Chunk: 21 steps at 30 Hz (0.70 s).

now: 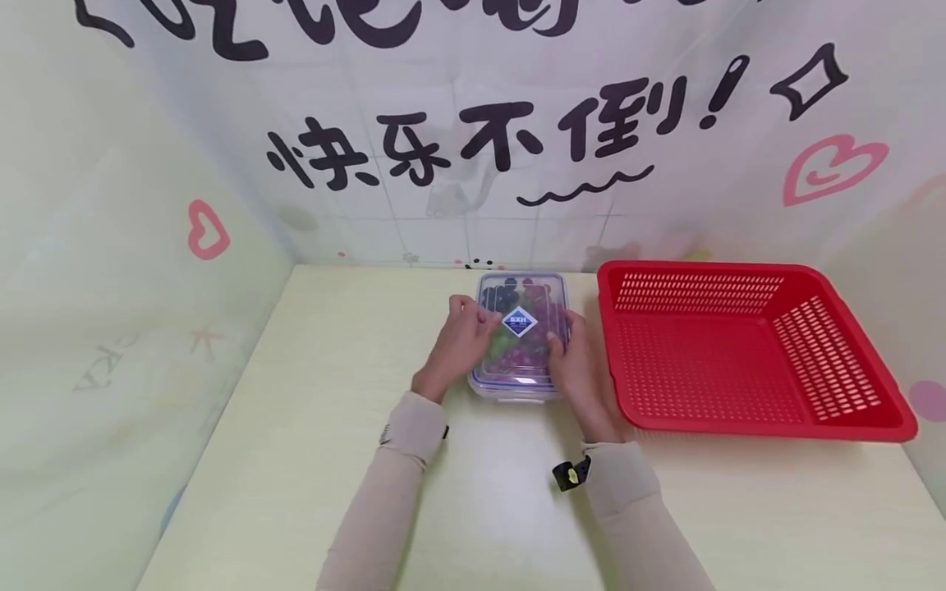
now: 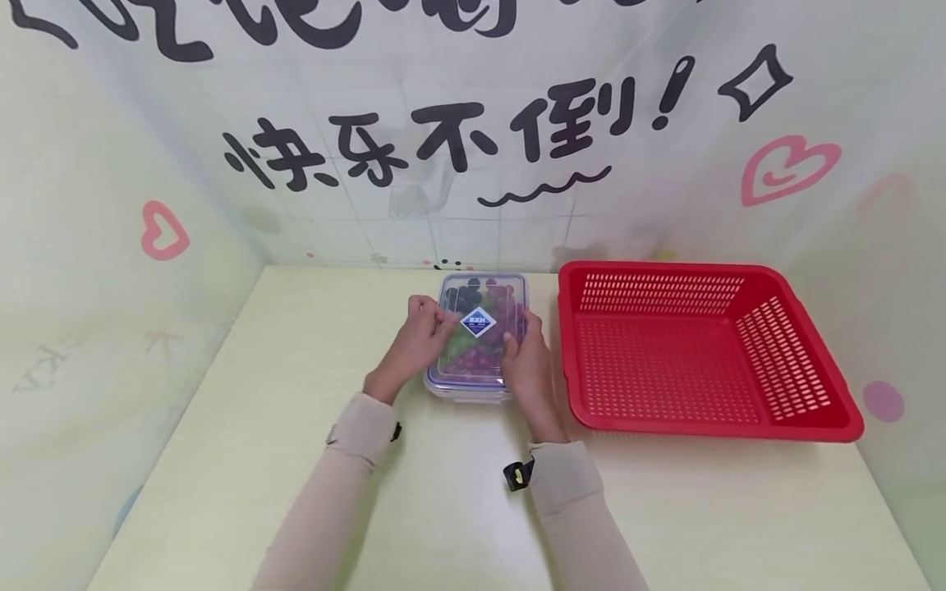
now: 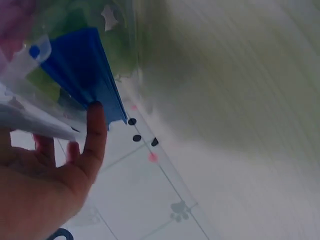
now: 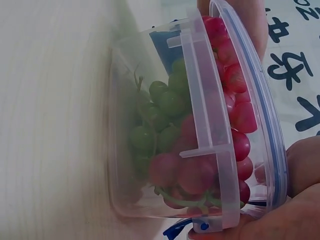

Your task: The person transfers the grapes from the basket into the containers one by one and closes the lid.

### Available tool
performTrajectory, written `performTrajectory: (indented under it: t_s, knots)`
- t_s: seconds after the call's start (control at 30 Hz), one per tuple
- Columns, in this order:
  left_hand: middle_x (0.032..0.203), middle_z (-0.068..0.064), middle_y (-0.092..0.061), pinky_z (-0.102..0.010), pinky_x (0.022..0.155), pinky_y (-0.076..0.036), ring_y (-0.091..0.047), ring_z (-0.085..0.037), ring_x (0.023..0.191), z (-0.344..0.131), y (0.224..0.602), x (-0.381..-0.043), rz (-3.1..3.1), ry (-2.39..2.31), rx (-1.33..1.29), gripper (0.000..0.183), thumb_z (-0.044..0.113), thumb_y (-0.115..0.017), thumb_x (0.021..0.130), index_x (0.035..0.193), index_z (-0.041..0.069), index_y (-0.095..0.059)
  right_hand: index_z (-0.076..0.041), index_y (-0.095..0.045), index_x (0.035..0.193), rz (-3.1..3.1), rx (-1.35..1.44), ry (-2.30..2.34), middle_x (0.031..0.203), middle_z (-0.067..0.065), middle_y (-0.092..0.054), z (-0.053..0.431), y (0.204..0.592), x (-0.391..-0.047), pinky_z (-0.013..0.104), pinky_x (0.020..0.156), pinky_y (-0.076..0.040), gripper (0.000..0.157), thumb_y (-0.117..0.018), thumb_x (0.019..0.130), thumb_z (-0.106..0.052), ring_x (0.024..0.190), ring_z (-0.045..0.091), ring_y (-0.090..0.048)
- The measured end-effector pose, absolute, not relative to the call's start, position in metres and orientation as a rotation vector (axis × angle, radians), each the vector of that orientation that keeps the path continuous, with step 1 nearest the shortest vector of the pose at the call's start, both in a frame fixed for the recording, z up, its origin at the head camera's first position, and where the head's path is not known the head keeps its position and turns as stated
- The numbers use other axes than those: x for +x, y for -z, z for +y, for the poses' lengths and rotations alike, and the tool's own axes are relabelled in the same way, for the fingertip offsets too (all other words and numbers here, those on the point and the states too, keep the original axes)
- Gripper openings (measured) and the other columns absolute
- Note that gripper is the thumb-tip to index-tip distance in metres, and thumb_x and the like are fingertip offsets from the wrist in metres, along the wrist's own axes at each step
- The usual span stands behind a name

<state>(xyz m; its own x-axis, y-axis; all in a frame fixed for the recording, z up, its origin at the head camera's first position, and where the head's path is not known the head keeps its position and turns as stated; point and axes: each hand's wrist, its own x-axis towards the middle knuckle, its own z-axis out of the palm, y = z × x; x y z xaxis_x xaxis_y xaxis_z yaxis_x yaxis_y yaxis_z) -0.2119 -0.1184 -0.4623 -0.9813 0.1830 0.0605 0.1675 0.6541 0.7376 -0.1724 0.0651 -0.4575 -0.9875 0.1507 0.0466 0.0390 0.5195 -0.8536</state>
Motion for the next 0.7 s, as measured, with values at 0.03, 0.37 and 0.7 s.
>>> performTrajectory:
  t_s: [0.03,0.37,0.7]
  knots:
    - [0.125,-0.012,-0.028,-0.031,0.069,-0.044,-0.051,-0.02,0.079,-0.113,0.463,-0.213,2.887,-1.229,0.252,0.038,0.043,-0.038,0.094,0.091,0.007,-0.047,-0.004,-0.031,0.135,-2.635,-0.157,-1.483,0.132,0.018,-0.041,0.066,0.458,-0.172,0.043,0.098,-0.034,0.046,-0.047,0.093,-0.011,0.116,0.029,-0.044]
    - [0.131,-0.027,-0.027,-0.047,0.098,-0.032,-0.039,-0.037,0.116,-0.106,0.462,-0.226,2.691,-1.219,-0.04,0.072,0.045,-0.042,0.092,0.14,-0.001,-0.016,-0.004,-0.036,0.127,-2.675,-0.24,-1.496,0.115,0.015,-0.047,0.067,0.458,-0.184,0.039,0.085,-0.043,0.036,-0.043,0.093,-0.013,0.101,0.024,-0.049]
    - [0.131,-0.023,-0.031,-0.047,0.096,-0.034,-0.042,-0.034,0.115,-0.113,0.46,-0.232,2.582,-1.257,-0.116,0.073,0.053,-0.049,0.086,0.14,0.012,-0.022,-0.005,-0.038,0.116,-2.746,-0.495,-1.488,0.099,0.015,-0.046,0.071,0.451,-0.204,0.039,0.079,-0.038,0.033,-0.042,0.094,-0.03,0.092,0.026,-0.045]
